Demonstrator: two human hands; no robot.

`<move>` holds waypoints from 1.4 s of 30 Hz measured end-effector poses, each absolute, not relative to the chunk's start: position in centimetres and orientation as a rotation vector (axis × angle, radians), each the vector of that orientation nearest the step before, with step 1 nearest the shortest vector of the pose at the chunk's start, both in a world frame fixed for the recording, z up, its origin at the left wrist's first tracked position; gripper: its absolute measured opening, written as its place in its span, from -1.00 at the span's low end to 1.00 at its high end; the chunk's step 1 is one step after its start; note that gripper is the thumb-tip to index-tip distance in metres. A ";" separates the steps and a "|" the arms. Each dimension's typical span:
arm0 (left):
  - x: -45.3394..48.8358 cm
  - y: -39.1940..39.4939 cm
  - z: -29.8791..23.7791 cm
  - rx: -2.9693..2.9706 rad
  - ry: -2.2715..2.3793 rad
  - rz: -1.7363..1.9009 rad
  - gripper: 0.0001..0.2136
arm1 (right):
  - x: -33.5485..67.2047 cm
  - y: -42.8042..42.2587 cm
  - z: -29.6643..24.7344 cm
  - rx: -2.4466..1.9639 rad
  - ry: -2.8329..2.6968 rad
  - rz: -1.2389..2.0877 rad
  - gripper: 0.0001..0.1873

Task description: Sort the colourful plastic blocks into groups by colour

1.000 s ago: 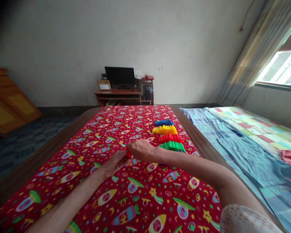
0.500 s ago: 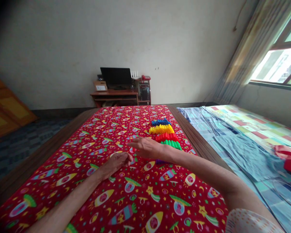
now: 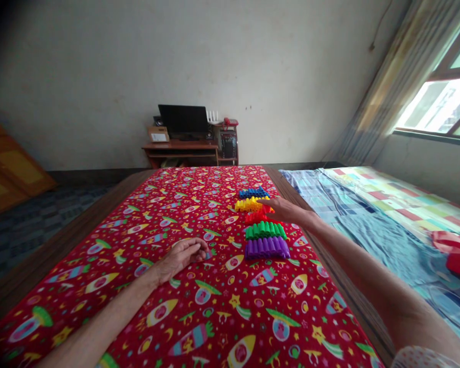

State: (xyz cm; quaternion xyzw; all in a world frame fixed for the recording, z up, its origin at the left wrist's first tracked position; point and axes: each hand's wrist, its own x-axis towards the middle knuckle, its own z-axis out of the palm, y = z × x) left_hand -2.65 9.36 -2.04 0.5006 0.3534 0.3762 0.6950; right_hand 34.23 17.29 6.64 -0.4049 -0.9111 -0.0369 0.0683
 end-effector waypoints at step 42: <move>-2.5 9.3 -1.8 1.076 0.783 0.852 -0.76 | 24.6 25.7 8.5 -1.064 -2.659 0.061 -0.61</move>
